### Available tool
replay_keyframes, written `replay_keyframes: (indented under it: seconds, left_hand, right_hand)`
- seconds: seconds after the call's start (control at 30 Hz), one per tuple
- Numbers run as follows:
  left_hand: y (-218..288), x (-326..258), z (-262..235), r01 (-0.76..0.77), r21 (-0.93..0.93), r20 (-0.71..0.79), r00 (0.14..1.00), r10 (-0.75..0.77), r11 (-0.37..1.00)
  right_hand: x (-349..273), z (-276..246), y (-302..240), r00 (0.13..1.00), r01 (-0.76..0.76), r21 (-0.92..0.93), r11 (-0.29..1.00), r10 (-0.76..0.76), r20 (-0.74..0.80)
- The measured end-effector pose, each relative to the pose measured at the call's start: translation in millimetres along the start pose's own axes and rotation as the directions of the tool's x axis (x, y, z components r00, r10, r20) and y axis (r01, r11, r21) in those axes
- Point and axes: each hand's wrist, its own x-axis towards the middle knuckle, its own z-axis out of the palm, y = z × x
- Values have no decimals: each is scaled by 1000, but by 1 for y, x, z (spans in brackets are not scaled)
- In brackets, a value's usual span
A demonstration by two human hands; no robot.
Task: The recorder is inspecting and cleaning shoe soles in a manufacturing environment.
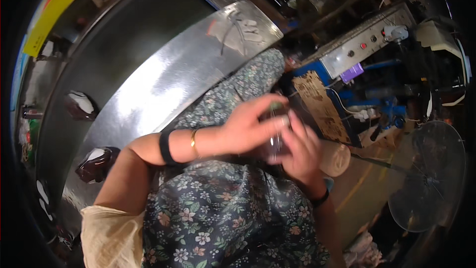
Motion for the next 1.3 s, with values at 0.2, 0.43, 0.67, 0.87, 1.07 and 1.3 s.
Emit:
replay_keyframes:
  seconds: [0.2, 0.43, 0.67, 0.87, 1.07, 1.3]
  left_hand:
    - [15, -9, 25, -242, 26, 141, 961, 236, 970]
    - [-13, 30, 3, -467, 376, 221, 884, 413, 800]
    - [-66, 108, -43, 187, 368, 42, 975, -217, 911]
    - [-80, 85, -55, 526, -179, 96, 851, -517, 832]
    - [-104, 68, -48, 530, -173, 52, 847, -530, 830]
    - [-103, 95, -38, 388, 228, -7, 918, -397, 893]
  right_hand:
    - [-55, -30, -31, 1000, -16, -7, 1000, 16, -1]
    - [-9, 22, 34, 849, -508, 319, 800, 529, 25]
    - [-19, 104, 63, 435, -877, 323, 356, 873, 220]
    - [-28, 96, 74, 286, -515, 796, -316, 812, 508]
    - [-36, 150, 52, 92, -810, 500, -306, 776, 624]
    - [-8, 127, 73, 823, -476, -326, 817, 544, 161]
